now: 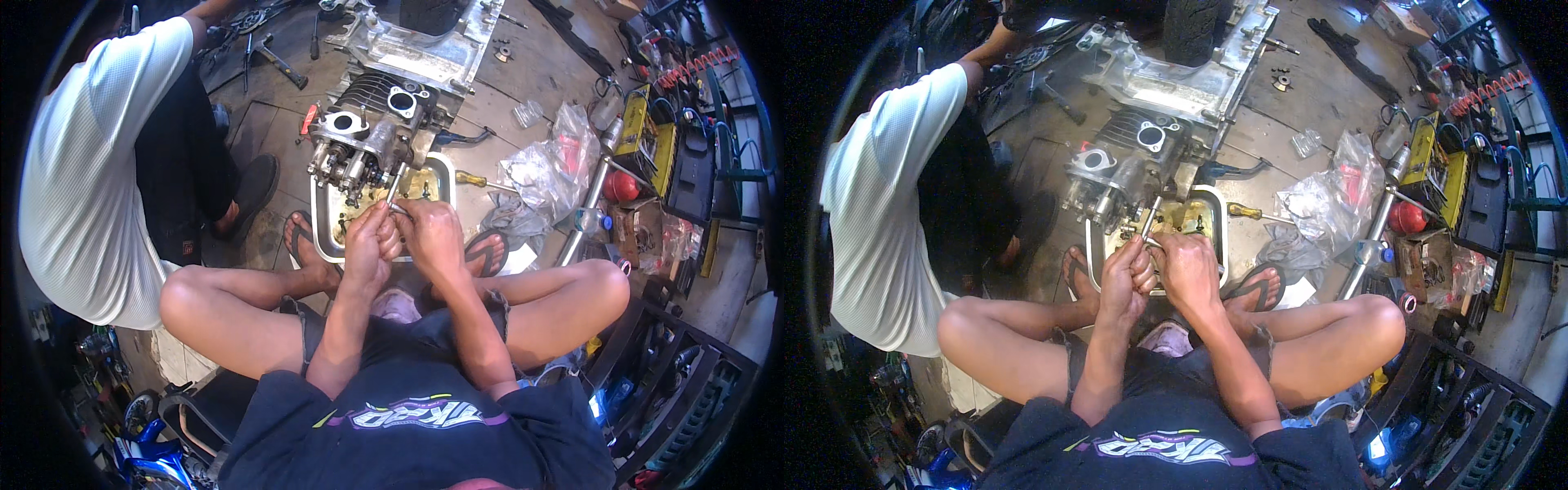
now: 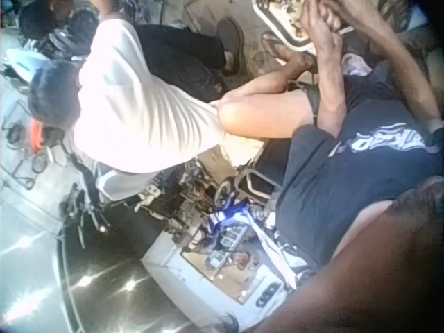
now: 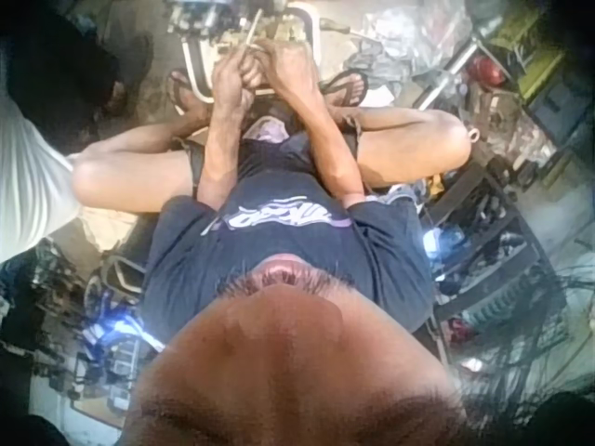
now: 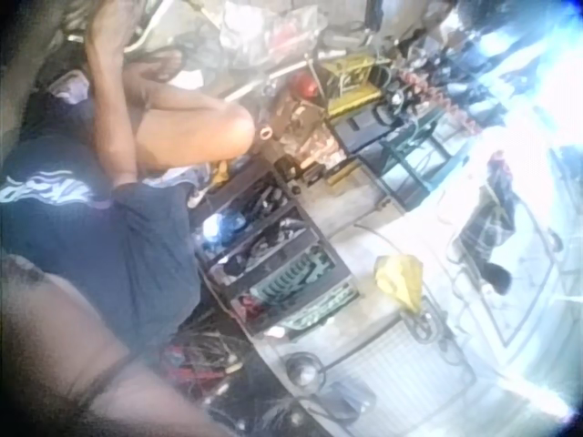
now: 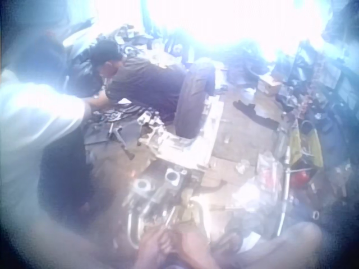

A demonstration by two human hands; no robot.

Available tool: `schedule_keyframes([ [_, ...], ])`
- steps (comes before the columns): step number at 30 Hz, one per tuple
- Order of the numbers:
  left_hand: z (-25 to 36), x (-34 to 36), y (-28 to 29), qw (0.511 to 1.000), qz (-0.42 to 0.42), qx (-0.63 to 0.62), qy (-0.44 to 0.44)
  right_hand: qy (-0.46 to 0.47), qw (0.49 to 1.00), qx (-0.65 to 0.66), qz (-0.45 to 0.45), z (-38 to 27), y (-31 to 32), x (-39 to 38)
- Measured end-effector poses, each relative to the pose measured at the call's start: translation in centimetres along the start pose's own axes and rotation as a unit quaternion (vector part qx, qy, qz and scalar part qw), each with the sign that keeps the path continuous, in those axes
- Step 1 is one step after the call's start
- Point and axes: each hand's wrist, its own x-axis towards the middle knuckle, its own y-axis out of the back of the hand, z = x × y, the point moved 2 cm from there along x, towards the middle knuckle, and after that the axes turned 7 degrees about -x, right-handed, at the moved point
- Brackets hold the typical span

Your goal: The person cleans and reassembles engine parts in a metal tray, then uses a socket wrench to tighten bolts on an engine cylinder head while sitting on the floor of a repair shop.

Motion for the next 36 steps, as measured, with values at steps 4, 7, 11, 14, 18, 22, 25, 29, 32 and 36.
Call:
schedule_keyframes([
  [4,0.0,0.5,0.5,0.992,-0.012,-0.107,0.063,0.019,0.997,-0.071,0.020,-0.8,1.0,0.2],
  [7,0.3,0.5,0.2,0.987,0.005,-0.130,0.090,0.024,0.994,-0.093,0.046,-1.2,1.2,0.2],
  [11,0.0,1.1,1.1,0.975,-0.016,-0.195,0.108,0.034,0.992,-0.096,0.071,-1.5,1.3,0.2],
  [14,0.2,1.1,0.9,0.990,-0.017,-0.126,0.065,0.016,0.996,-0.068,0.060,-1.2,1.1,0.3],
  [18,-0.3,0.6,-0.1,0.927,0.059,0.306,-0.210,-0.031,0.999,0.018,0.005,0.0,-1.0,0.9],
  [22,-0.7,0.8,0.2,0.716,0.068,0.548,-0.427,-0.023,0.995,0.095,-0.003,1.4,-4.0,1.1],
  [25,-1.0,0.0,0.6,0.813,0.081,0.459,-0.350,-0.020,0.995,0.084,-0.058,0.9,-3.0,0.7],
  [29,-0.5,-0.3,0.5,0.986,0.049,0.122,-0.100,0.032,0.999,0.028,-0.023,1.1,-2.1,0.1],
  [32,-0.3,0.1,0.1,0.998,0.009,0.041,-0.037,0.014,1.000,-0.003,0.012,0.3,-0.8,-0.2],
  [36,-0.1,0.7,0.5,0.992,-0.014,-0.110,0.055,0.028,0.995,-0.074,0.057,-0.4,-0.2,-0.2],
])
